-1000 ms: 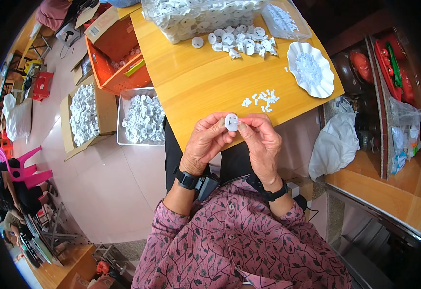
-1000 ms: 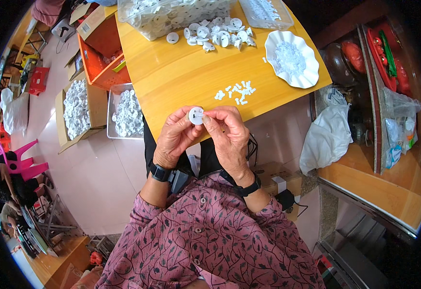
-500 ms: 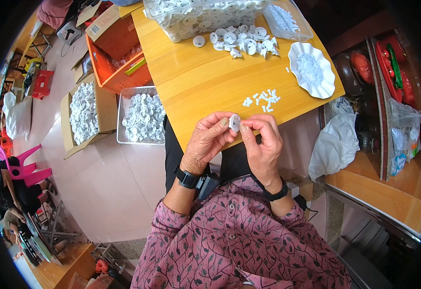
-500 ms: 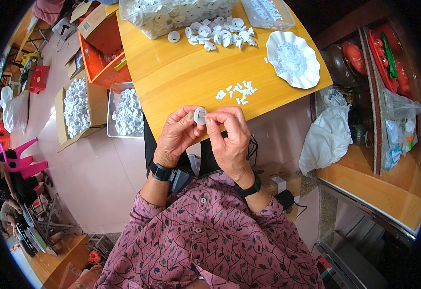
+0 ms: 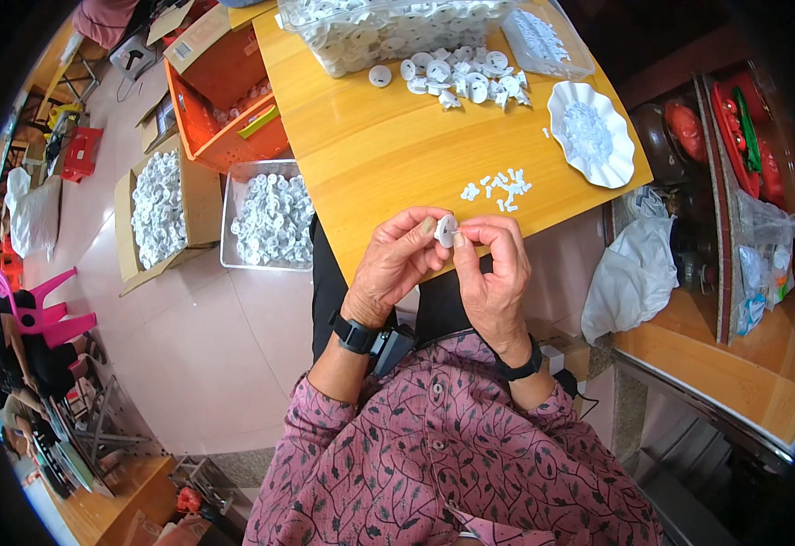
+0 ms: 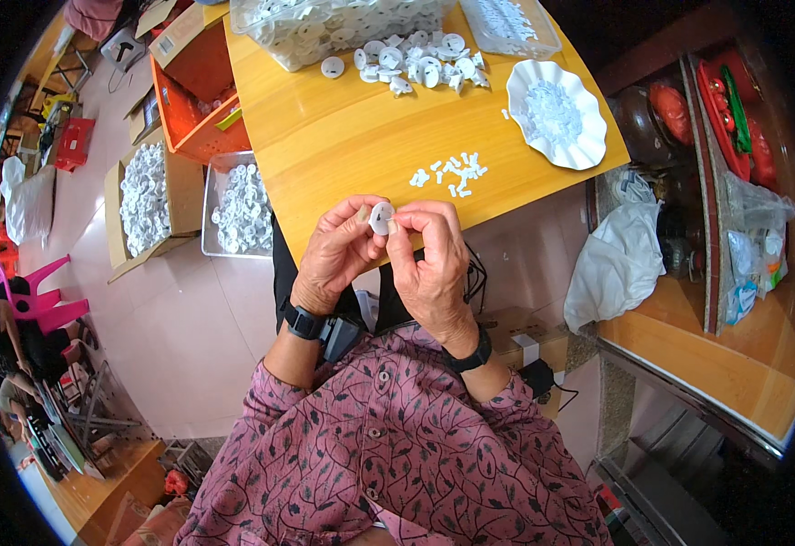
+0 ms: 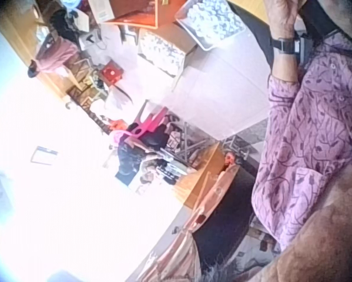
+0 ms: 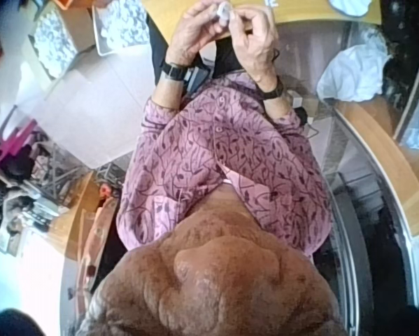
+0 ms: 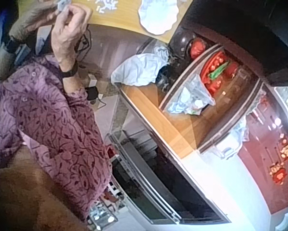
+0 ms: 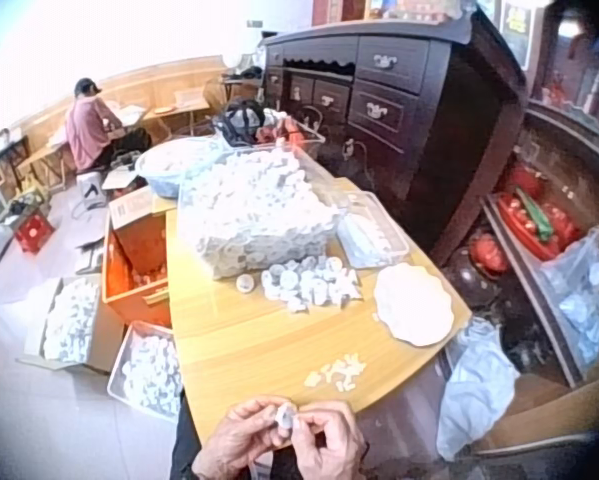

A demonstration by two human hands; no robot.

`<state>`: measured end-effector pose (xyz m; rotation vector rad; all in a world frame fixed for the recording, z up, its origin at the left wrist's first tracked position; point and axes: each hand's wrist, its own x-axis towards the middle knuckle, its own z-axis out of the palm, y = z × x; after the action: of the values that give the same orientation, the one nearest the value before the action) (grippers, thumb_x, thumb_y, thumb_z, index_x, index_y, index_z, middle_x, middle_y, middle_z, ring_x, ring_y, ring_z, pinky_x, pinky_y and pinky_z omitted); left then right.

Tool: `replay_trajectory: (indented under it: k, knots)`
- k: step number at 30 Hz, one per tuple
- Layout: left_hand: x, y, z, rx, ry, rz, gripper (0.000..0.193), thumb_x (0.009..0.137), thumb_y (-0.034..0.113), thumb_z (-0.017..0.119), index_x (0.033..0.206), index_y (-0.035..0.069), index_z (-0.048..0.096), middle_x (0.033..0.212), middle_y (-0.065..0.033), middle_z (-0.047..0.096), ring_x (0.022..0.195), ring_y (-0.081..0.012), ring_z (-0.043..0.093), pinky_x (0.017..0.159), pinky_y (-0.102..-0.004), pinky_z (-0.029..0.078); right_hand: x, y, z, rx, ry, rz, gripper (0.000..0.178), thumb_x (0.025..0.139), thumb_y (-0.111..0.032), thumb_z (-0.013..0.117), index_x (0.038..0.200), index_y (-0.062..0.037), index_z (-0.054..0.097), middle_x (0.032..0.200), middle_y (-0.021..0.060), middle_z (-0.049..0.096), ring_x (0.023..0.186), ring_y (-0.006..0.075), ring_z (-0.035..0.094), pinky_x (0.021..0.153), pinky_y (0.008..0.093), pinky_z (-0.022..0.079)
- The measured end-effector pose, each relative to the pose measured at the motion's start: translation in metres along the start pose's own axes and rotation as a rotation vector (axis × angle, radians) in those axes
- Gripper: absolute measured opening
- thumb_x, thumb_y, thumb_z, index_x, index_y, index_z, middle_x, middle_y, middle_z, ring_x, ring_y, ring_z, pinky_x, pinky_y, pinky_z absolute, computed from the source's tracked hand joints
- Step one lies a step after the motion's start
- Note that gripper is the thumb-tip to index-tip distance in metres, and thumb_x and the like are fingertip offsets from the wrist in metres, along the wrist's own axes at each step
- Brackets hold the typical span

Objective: The person assembles components by hand, picking up a white plastic base and inserting a small white pin into it. They repeat this process for several units, occasionally reaching into a plastic container for more bases.

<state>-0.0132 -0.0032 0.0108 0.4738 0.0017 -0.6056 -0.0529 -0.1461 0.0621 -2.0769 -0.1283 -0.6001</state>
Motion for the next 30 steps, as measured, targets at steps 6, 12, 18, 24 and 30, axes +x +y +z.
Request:
replay_trajectory:
  k: [6,12,18,24,30]
  knots:
    - [0.001,-0.002,-0.004,-0.04,-0.036,0.008,0.027,0.099,0.013,0.054,0.121,-0.003,0.058,0.093,-0.0104,0.067,0.077,-0.0149,0.067,0.07,-0.0252,0.058,0.001,-0.001,0.002,-0.003,-0.013,0.018,0.012,0.085,0.0,0.065,0.093,-0.0013,0.056,0.095,0.0141,0.059,0.081,0.0263,0.062,0.071,0.0348,0.051]
    - [0.0,0.0,0.007,0.087,0.072,0.017,0.03,0.094,0.006,0.06,0.123,-0.003,0.057,0.101,-0.011,0.065,0.08,-0.0148,0.066,0.072,-0.0255,0.058,-0.001,0.006,0.002,0.005,0.026,0.046,0.012,0.084,0.0,0.065,0.091,-0.0014,0.057,0.093,0.0137,0.06,0.081,0.0269,0.062,0.07,0.0352,0.051]
    - [0.0,-0.001,0.003,0.105,0.031,0.004,0.032,0.091,0.005,0.064,0.122,-0.002,0.058,0.096,-0.0094,0.067,0.079,-0.013,0.065,0.071,-0.0242,0.057,0.0,0.005,0.001,0.041,0.014,0.087,0.01,0.084,0.0,0.065,0.09,-0.0006,0.057,0.091,0.0135,0.06,0.077,0.025,0.063,0.068,0.0333,0.052]
    - [0.0,-0.004,0.001,0.146,0.052,0.023,0.029,0.092,0.006,0.065,0.119,-0.002,0.061,0.093,-0.0073,0.066,0.076,-0.0113,0.063,0.069,-0.022,0.054,-0.002,0.004,0.0,0.052,-0.033,0.114,0.008,0.085,0.0,0.065,0.089,0.0005,0.058,0.091,0.0127,0.06,0.073,0.0221,0.065,0.064,0.0306,0.053]
    - [0.0,-0.002,-0.002,0.111,0.017,0.026,0.028,0.093,0.006,0.063,0.119,-0.003,0.061,0.094,-0.0071,0.066,0.078,-0.0111,0.063,0.071,-0.0231,0.055,0.001,0.002,-0.004,0.137,-0.064,0.16,0.007,0.086,0.0,0.064,0.09,0.0016,0.059,0.091,0.0116,0.061,0.075,0.0196,0.065,0.066,0.0295,0.053]
